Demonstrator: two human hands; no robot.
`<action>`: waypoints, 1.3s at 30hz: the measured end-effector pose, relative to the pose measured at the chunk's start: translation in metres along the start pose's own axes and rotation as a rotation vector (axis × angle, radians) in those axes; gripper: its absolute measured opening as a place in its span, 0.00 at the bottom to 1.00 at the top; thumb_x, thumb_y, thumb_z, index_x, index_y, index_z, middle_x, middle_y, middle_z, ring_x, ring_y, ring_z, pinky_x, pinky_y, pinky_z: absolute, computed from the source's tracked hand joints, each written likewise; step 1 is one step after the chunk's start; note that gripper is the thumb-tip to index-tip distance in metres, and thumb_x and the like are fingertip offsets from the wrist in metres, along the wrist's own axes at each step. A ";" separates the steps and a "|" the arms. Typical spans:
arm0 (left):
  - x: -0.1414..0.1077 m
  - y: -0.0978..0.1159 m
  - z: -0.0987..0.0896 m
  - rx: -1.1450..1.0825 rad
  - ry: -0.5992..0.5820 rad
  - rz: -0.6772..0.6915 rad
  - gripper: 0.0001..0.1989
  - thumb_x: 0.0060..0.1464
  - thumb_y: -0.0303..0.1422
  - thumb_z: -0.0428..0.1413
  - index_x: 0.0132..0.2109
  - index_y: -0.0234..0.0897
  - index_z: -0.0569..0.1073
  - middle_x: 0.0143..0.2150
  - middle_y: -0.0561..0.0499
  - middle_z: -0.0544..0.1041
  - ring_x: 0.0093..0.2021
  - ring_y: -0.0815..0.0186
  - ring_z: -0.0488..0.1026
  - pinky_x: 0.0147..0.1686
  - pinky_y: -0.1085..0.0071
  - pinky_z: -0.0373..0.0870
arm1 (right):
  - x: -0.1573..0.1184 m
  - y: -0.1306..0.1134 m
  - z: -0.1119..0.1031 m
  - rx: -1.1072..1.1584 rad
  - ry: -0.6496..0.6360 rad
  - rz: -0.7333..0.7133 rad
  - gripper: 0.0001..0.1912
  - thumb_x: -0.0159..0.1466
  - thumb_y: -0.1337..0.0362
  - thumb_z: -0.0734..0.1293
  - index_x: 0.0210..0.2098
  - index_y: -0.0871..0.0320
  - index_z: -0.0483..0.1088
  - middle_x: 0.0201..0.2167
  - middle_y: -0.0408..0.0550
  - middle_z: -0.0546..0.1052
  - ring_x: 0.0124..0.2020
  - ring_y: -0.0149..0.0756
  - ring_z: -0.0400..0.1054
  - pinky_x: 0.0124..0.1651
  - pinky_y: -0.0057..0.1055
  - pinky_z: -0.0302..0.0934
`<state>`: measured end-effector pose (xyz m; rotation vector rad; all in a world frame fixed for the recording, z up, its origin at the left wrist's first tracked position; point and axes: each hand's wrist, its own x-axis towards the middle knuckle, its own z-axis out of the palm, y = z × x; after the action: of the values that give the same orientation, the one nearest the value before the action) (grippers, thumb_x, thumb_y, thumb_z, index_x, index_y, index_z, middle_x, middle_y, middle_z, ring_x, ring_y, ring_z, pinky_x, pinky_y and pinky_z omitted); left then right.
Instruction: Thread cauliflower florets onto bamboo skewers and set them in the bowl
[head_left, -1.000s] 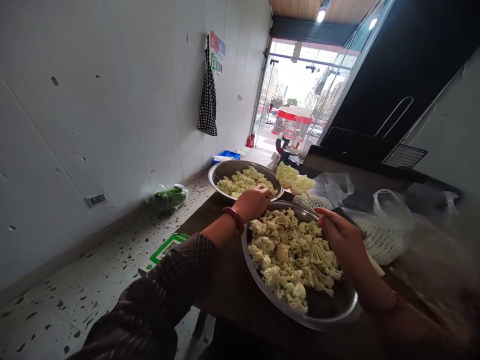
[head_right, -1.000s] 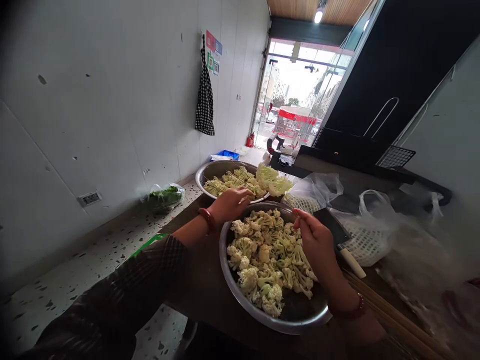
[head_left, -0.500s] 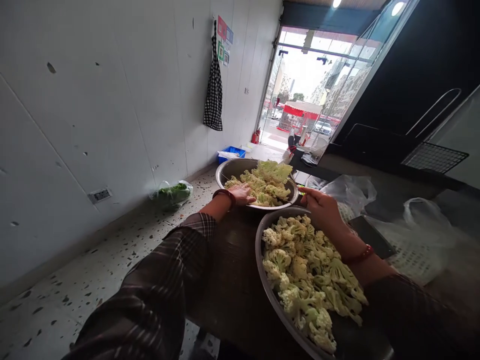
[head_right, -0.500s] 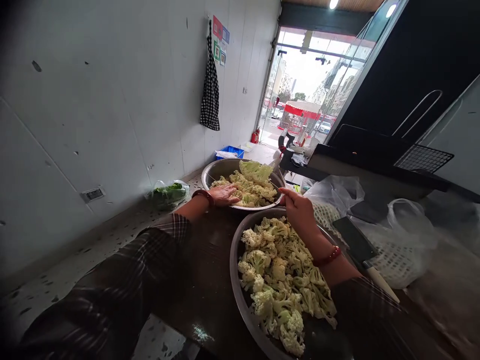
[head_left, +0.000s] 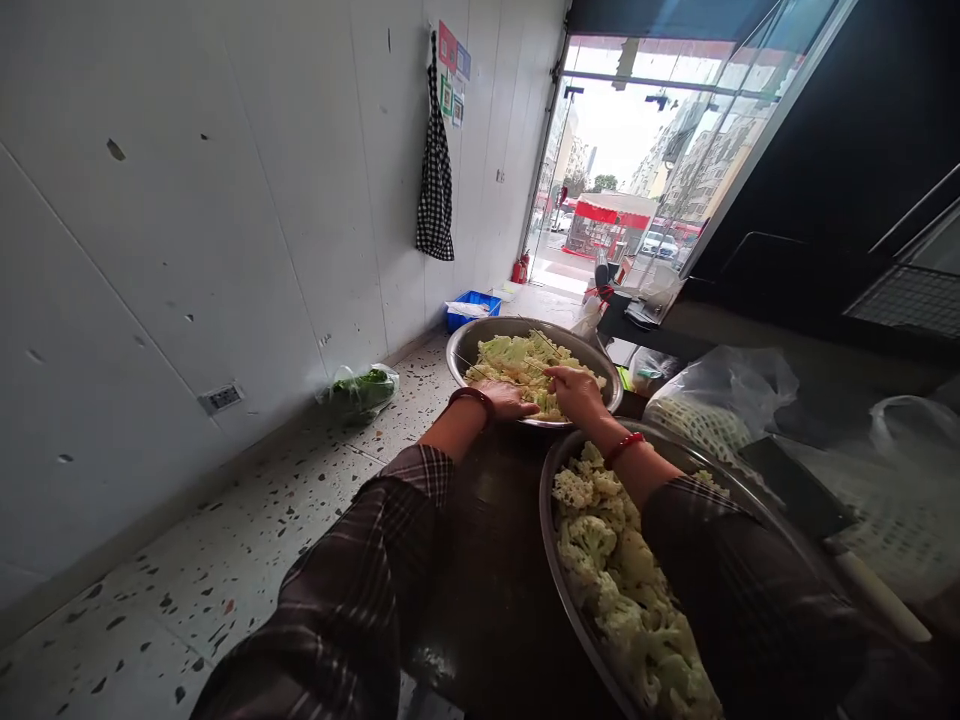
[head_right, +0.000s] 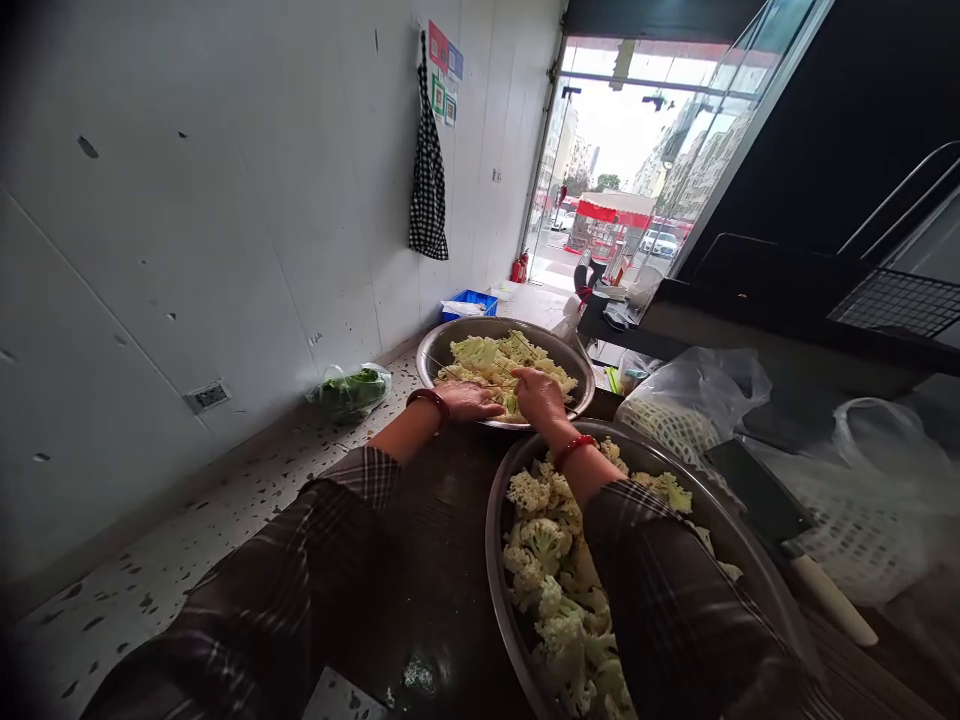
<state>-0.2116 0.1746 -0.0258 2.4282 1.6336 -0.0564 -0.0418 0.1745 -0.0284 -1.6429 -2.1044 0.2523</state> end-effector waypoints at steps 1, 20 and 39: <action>0.000 0.000 0.000 -0.012 0.020 0.004 0.32 0.58 0.58 0.44 0.57 0.46 0.76 0.61 0.46 0.75 0.60 0.53 0.71 0.59 0.61 0.62 | 0.002 -0.003 0.004 -0.029 -0.036 -0.005 0.23 0.67 0.70 0.56 0.56 0.60 0.75 0.40 0.49 0.83 0.41 0.35 0.75 0.45 0.27 0.64; -0.007 0.002 0.002 0.054 0.122 0.027 0.25 0.62 0.39 0.43 0.62 0.45 0.71 0.65 0.49 0.71 0.63 0.55 0.69 0.62 0.60 0.62 | 0.031 -0.024 0.027 -0.311 -0.210 -0.099 0.17 0.67 0.69 0.62 0.50 0.60 0.79 0.49 0.60 0.80 0.53 0.46 0.73 0.53 0.32 0.63; 0.000 -0.013 0.012 -0.007 0.481 0.069 0.28 0.58 0.33 0.47 0.65 0.33 0.68 0.68 0.40 0.67 0.68 0.55 0.63 0.68 0.58 0.57 | -0.090 0.008 -0.081 0.014 0.041 -0.298 0.18 0.67 0.69 0.64 0.54 0.58 0.75 0.49 0.52 0.79 0.47 0.37 0.74 0.52 0.31 0.65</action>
<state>-0.2225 0.1768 -0.0399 2.6292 1.7109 0.5855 0.0184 0.0806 0.0180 -1.2917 -2.2736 0.1345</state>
